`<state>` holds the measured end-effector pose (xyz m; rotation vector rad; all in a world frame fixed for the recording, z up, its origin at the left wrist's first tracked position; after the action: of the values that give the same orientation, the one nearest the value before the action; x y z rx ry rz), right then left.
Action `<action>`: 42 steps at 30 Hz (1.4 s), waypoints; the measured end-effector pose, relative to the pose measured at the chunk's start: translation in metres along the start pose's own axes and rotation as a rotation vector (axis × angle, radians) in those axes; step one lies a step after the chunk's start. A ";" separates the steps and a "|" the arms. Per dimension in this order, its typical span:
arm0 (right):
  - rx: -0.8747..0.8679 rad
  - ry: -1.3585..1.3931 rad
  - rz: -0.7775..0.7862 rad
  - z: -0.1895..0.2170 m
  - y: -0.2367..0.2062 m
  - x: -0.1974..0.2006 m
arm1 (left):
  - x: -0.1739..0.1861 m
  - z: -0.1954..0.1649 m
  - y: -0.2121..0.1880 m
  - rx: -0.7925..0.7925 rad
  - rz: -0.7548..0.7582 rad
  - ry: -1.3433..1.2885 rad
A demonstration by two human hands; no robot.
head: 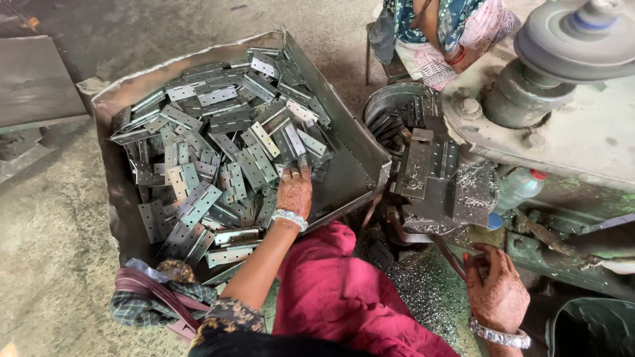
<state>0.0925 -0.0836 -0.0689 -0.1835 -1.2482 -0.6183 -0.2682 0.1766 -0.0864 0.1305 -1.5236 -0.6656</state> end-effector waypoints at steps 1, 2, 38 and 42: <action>-0.002 0.003 0.015 -0.002 0.000 -0.003 | 0.004 0.006 -0.002 0.047 0.036 -0.075; -0.006 -0.029 0.019 -0.004 0.000 -0.005 | 0.007 0.013 -0.004 0.093 0.072 -0.149; -0.009 0.018 0.078 -0.002 -0.004 0.006 | 0.037 -0.272 -0.014 -0.022 0.120 -0.690; -0.024 -0.022 0.228 -0.009 0.000 -0.014 | 0.020 -0.299 -0.032 -0.169 0.282 -0.478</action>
<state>0.0971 -0.0830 -0.0847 -0.3483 -1.2207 -0.4346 0.0023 0.0449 -0.1077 -0.3914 -1.8861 -0.6198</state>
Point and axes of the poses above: each hand's wrist, its own y-axis towards the middle knuckle, its own x-axis out of the back of the hand, z = x × y, the point moved 9 cm from there along y, towards the middle knuckle, and after that the axes turned 8 degrees about -y, right-handed, at the moved point
